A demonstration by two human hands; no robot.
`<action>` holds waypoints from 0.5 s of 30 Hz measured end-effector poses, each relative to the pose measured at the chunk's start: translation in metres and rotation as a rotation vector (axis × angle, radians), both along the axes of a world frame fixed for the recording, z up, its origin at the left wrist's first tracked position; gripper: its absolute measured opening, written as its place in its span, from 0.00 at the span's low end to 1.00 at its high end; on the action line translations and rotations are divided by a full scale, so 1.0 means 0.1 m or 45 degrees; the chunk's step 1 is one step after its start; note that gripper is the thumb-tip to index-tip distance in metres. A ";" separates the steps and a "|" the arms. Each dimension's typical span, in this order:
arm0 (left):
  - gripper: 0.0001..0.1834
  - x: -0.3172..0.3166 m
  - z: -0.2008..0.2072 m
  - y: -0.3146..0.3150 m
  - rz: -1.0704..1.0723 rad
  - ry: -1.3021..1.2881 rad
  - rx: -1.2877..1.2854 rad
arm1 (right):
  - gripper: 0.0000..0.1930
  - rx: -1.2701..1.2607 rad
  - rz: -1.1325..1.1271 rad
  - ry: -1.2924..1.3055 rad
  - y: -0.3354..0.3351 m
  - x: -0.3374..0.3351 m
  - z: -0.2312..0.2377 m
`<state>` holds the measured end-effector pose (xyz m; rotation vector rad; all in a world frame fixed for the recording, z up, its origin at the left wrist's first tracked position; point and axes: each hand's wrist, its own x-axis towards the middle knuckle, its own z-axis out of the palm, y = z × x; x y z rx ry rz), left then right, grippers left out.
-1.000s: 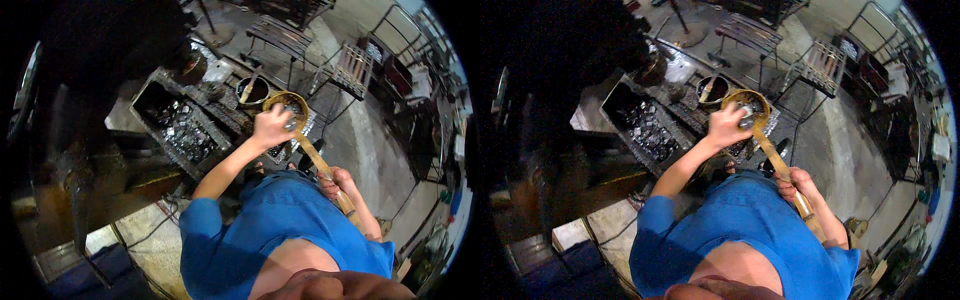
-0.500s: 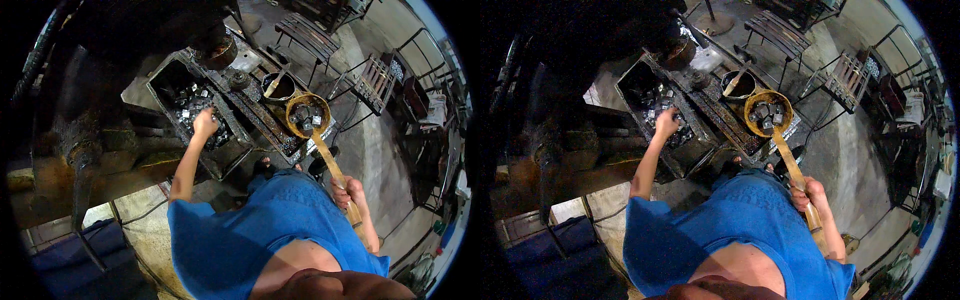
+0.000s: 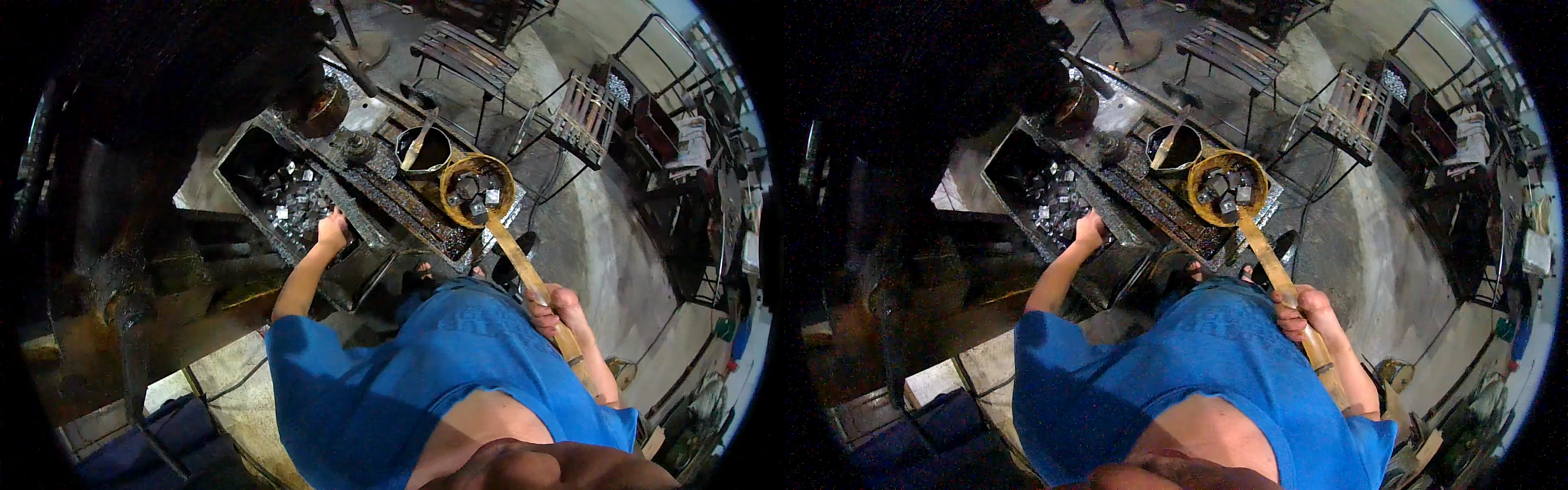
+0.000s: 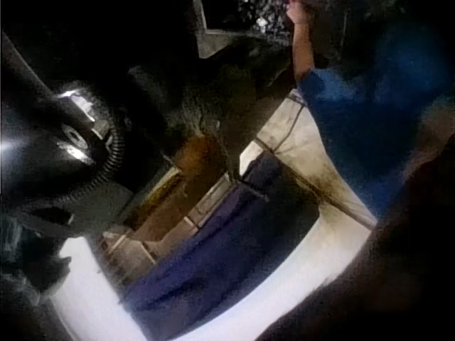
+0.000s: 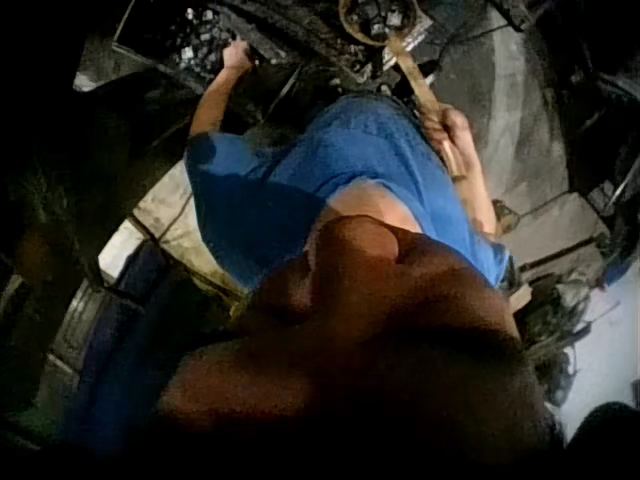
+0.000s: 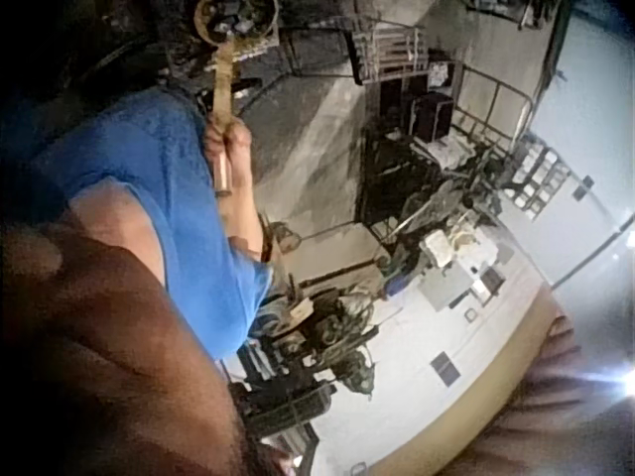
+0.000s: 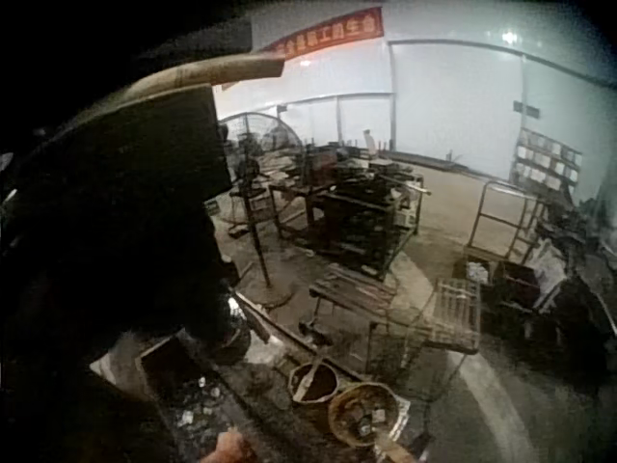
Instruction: The person picks up metal blocks from a bin, places them into a large handheld ladle, and then carries the ladle across a factory to deposit the blocks into another container.
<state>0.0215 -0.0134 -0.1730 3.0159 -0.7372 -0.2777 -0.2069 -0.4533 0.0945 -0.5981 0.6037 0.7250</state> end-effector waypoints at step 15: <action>0.38 0.05 -1.25 0.82 0.894 0.364 -0.398 | 0.09 0.117 0.135 -0.007 -0.05 0.07 0.02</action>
